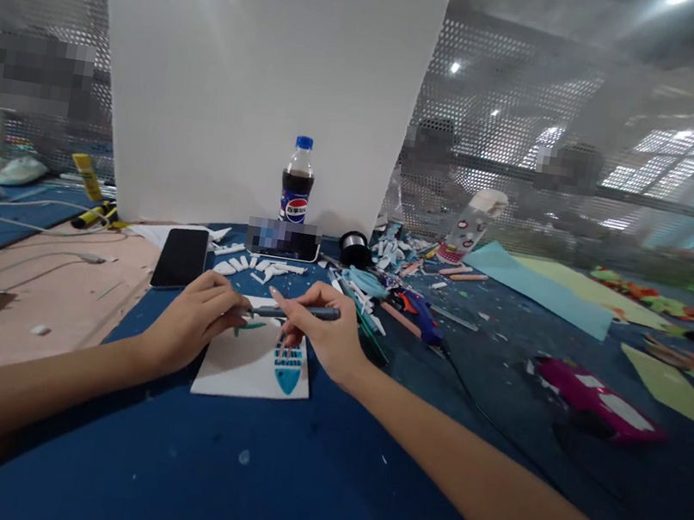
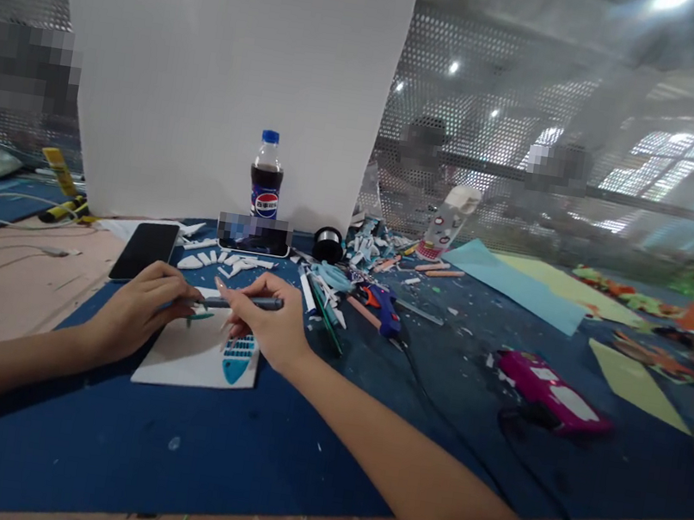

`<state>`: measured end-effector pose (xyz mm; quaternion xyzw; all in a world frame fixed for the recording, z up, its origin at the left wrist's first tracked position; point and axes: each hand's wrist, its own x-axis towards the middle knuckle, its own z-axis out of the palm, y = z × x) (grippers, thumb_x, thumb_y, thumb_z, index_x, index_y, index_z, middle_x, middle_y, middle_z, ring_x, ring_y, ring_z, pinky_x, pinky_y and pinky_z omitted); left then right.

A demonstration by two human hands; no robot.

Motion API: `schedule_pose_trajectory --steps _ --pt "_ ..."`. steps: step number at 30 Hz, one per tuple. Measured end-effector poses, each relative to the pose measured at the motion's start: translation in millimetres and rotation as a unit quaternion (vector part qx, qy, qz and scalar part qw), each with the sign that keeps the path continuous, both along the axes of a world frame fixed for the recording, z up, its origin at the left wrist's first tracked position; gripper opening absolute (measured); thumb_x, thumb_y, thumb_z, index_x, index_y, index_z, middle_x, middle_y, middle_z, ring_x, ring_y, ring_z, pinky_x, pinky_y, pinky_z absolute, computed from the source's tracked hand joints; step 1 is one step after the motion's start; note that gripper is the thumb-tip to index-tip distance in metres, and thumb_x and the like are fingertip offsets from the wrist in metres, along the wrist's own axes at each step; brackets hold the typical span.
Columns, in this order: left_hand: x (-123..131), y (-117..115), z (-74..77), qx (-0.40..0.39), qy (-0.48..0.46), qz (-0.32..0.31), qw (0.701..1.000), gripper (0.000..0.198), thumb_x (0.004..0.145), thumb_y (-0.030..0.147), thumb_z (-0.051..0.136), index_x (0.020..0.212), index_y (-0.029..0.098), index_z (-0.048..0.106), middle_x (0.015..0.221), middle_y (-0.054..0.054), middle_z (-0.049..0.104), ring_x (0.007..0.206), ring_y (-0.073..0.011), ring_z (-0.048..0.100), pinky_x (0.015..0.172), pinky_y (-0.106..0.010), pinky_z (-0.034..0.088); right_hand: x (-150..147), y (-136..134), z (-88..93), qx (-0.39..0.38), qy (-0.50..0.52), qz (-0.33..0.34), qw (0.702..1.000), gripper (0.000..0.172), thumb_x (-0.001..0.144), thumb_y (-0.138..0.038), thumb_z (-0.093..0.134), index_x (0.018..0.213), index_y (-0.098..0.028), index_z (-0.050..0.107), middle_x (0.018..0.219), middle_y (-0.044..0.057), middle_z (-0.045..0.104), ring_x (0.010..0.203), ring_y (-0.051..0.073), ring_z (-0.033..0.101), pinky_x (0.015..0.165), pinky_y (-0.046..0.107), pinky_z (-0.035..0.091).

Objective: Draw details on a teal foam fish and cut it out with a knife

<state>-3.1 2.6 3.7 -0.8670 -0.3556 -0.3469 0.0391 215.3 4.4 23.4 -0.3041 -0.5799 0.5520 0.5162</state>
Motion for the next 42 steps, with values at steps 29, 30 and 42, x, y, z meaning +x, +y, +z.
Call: schedule_pose_trajectory --steps 29,30,42 --pt "-4.8 -25.1 3.9 0.066 0.004 -0.204 0.977 0.028 0.106 0.028 0.022 0.097 0.018 0.046 0.072 -0.003 0.053 0.061 -0.017 0.045 0.058 -0.028 0.039 1.9 -33.9 1.2 0.593 -0.284 -0.109 0.746 0.047 0.093 -0.027 0.037 0.047 -0.021 0.029 0.042 -0.005 0.033 0.039 0.009 0.028 0.043 0.026 0.02" --pt "-4.0 -24.1 3.4 0.058 0.001 -0.203 0.978 0.032 0.107 0.031 0.021 0.096 0.018 0.048 0.071 -0.003 0.054 0.061 -0.0168 0.046 0.057 -0.028 0.04 1.3 -33.7 2.1 0.59 -0.29 -0.111 0.745 0.048 0.094 -0.028 0.037 0.047 -0.021 0.03 0.042 -0.005 0.033 0.039 0.009 0.028 0.044 0.026 0.02" --pt "-6.9 10.6 0.5 -0.121 -0.114 0.175 0.97 0.026 0.096 0.036 0.028 0.077 0.024 0.041 0.064 0.0 0.056 0.058 -0.0187 0.057 0.053 -0.03 0.042 59.2 42.6 19.9 0.391 -0.458 -0.316 0.733 0.048 0.098 -0.041 0.018 0.058 -0.023 0.038 0.054 0.004 0.052 0.051 0.015 0.049 0.055 0.029 0.032"
